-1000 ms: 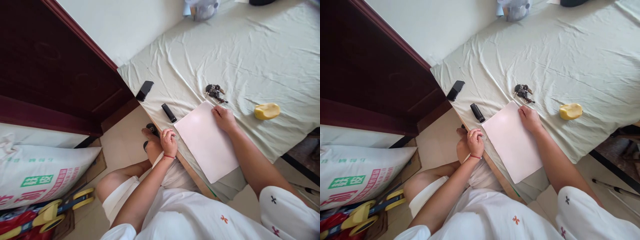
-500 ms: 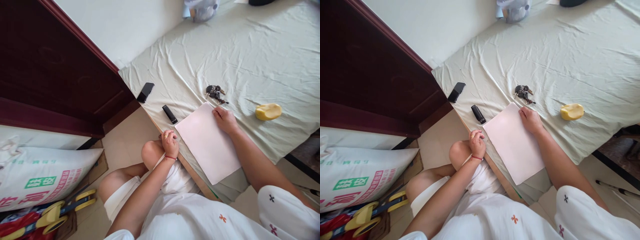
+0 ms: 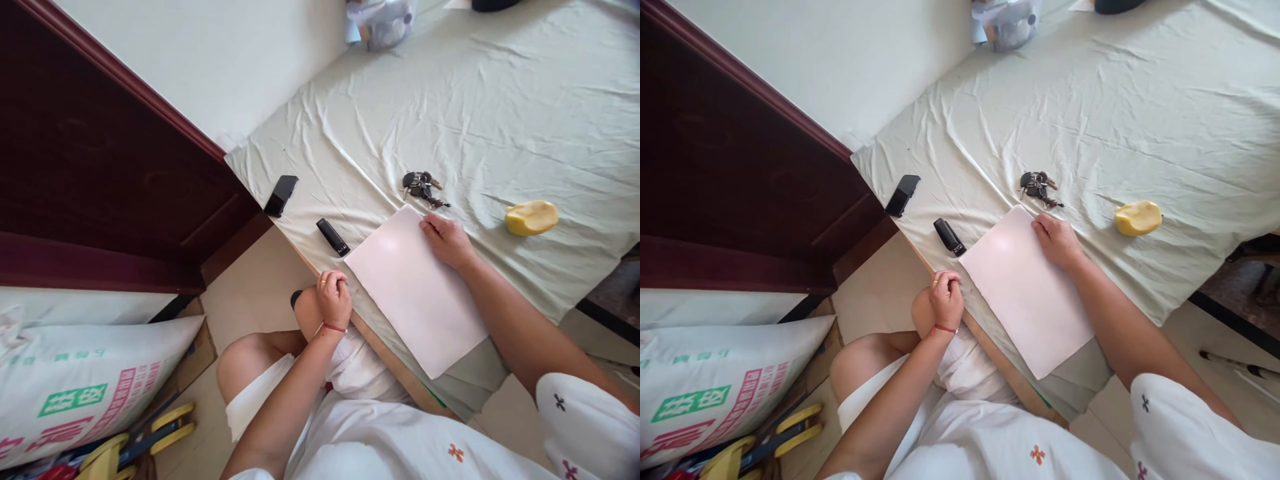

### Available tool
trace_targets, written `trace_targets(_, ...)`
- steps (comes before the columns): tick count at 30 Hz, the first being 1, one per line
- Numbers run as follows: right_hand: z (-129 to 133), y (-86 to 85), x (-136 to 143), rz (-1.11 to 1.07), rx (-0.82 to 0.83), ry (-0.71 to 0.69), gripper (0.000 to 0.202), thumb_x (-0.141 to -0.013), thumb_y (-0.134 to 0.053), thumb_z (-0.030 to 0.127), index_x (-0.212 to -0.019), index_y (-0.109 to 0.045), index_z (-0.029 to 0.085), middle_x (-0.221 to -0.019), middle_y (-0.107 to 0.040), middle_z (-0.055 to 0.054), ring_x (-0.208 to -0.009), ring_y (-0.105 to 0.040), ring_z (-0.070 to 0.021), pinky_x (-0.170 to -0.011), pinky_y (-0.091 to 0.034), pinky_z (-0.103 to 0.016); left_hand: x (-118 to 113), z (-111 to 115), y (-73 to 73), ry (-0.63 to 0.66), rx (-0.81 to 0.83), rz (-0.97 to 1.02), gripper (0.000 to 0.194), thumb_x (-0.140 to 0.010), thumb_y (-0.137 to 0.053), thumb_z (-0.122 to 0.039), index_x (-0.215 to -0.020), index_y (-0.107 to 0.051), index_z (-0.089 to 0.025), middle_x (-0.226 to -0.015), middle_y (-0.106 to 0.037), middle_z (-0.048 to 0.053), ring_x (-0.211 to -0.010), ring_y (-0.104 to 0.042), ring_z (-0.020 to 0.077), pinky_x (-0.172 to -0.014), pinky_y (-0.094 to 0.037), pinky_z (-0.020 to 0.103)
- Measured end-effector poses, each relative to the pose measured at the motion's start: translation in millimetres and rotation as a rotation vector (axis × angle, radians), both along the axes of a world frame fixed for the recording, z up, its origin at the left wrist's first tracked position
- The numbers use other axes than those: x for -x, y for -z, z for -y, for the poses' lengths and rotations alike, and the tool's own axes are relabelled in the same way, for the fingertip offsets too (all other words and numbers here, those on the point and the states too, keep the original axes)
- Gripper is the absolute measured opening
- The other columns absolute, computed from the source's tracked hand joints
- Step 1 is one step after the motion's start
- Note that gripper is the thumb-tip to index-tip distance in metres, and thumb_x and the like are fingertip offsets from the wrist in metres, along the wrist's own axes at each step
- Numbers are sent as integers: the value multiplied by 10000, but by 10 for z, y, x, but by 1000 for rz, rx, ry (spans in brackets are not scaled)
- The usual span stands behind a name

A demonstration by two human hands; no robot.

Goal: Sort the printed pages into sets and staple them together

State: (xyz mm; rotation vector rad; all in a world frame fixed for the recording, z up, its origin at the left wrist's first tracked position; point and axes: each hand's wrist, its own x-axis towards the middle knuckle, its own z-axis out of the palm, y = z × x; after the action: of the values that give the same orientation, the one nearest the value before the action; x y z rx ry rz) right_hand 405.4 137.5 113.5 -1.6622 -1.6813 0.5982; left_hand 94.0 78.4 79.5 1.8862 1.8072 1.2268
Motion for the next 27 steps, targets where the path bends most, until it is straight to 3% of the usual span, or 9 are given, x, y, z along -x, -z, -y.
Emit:
trace_targets(4,24,-49,-43,-59,15,53,247,-948,-480,426,-806,-563,242,-693,-578,-33,-692,-540,-209,-692,-402,-339,25,-145,-167,-119,174,492,100,-968,-533,-304,-959,-574,-214,-944,-727,27,-598,-633,105,-566,-464,237)
trace_targets(6,29,-52,-68,-102,26,79,262,-953,-485,449,-811,-567,245,-699,-574,-31,-696,-527,-210,-679,-399,-340,-12,-164,-252,-81,262,721,265,-974,-561,-475,-967,-571,-210,-953,-738,41,-576,-635,98,-464,-378,201)
trace_targets(8,31,-54,-79,-140,35,102,284,-960,-487,475,-818,-579,248,-707,-581,-33,-697,-518,-212,-668,-403,-342,-73,-119,-310,6,343,875,441,-940,-594,-636,-1005,-618,-201,-953,-747,65,-640,-674,121,-456,-390,195)
trace_targets(12,61,-104,-8,-114,42,151,254,-952,-508,441,-812,-595,247,-716,-606,-41,-700,-536,-215,-692,-420,-349,-147,50,-328,177,493,937,731,-881,-498,-865,-985,-710,-173,-779,-704,55,-471,-511,91,-381,-267,222)
trace_targets(15,116,-161,113,-84,46,127,225,-951,-503,398,-831,-612,243,-741,-642,-50,-715,-571,-218,-716,-432,-348,-119,96,-328,263,547,844,681,-882,-543,-841,-763,-673,-183,-576,-563,-2,-461,-435,87,-416,-274,223)
trace_targets(18,169,-184,187,-90,48,94,250,-969,-488,410,-864,-633,235,-763,-663,-50,-717,-586,-211,-712,-440,-338,-88,80,-382,246,630,728,617,-802,-747,-730,-576,-549,-191,-476,-458,-36,-439,-380,74,-420,-275,220)
trace_targets(20,185,-181,163,-114,75,38,284,-975,-500,455,-874,-644,232,-748,-653,-39,-701,-580,-202,-689,-438,-328,-86,84,-432,203,685,691,561,-729,-837,-657,-574,-573,-188,-469,-443,-52,-411,-337,61,-394,-252,221)
trace_targets(24,167,-163,6,-244,253,-240,386,-916,-614,608,-897,-684,229,-749,-672,-24,-658,-599,-196,-601,-427,-314,-95,143,-467,102,665,686,483,-712,-861,-582,-603,-617,-179,-469,-439,-65,-375,-311,49,-361,-213,219)
trace_targets(27,145,-162,-44,-301,356,-291,419,-821,-740,631,-896,-712,221,-788,-724,-43,-682,-658,-221,-569,-460,-310,-98,148,-431,66,653,710,474,-693,-885,-563,-619,-626,-173,-484,-478,-64,-369,-323,42,-356,-220,214)
